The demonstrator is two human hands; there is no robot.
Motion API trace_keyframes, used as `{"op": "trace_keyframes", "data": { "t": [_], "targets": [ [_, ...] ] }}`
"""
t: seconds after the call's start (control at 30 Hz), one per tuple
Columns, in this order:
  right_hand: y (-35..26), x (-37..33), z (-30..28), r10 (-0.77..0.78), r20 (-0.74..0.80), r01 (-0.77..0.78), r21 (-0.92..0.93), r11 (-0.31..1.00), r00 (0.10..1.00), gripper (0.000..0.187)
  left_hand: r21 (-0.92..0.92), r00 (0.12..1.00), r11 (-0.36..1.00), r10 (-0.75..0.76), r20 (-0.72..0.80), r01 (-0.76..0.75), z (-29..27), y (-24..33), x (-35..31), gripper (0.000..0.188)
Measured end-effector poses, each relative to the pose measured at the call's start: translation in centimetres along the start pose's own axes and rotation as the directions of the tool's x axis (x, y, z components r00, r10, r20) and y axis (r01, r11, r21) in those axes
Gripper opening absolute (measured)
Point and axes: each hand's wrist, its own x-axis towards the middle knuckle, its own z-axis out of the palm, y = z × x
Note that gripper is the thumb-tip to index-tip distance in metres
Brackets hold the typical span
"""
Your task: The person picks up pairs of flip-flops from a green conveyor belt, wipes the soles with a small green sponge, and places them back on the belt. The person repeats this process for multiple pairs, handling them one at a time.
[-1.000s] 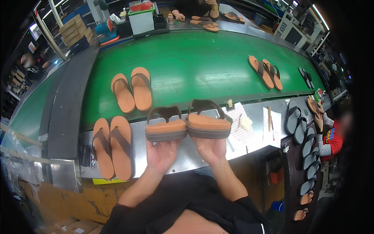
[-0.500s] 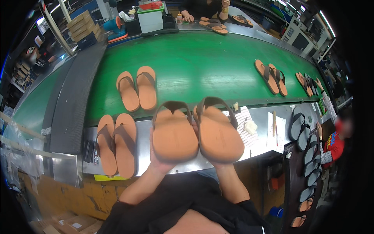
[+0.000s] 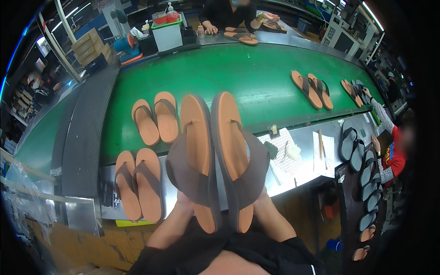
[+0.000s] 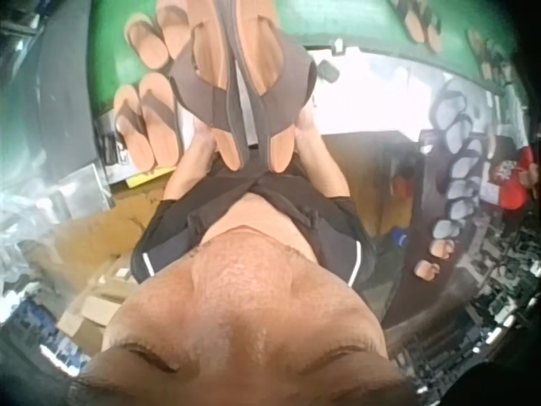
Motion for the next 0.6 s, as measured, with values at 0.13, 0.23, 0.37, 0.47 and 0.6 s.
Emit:
{"op": "trace_keyframes", "data": {
  "t": [0.13, 0.23, 0.37, 0.47, 0.6],
  "targets": [
    [0.0, 0.0, 1.7, -0.082, -0.008, 0.077, -0.260, 0.962, 0.997, 0.054, 0.034, 0.982, 0.999, -0.039, 0.183, 0.034, -1.9, 0.8, 0.3, 0.047],
    [-0.7, -0.6, 3.6, -0.185, 0.055, 0.175, -0.656, 0.735, 0.981, 0.055, -0.012, 0.989, 0.999, -0.044, 0.140, 0.047, -3.2, 1.4, 0.2, 0.047],
    [-1.9, -1.7, 5.6, -0.250, 0.163, 0.218, -0.953, 0.211, 0.954, 0.055, 0.108, 0.998, 0.993, 0.047, -0.034, -0.043, -3.2, 1.7, 0.1, 0.048],
    [-2.1, -2.0, 4.7, -0.244, 0.154, 0.216, -0.944, 0.251, 0.957, 0.055, 0.061, 0.995, 0.998, -0.003, 0.103, -0.003, -2.6, 2.2, 0.2, 0.048],
    [-1.7, -1.1, 0.3, -0.143, 0.117, 0.184, -0.662, 0.727, 0.983, 0.053, 0.429, 0.981, 0.883, 0.161, 0.106, -0.191, -2.1, 3.2, -0.5, 0.046]
  ]
}}
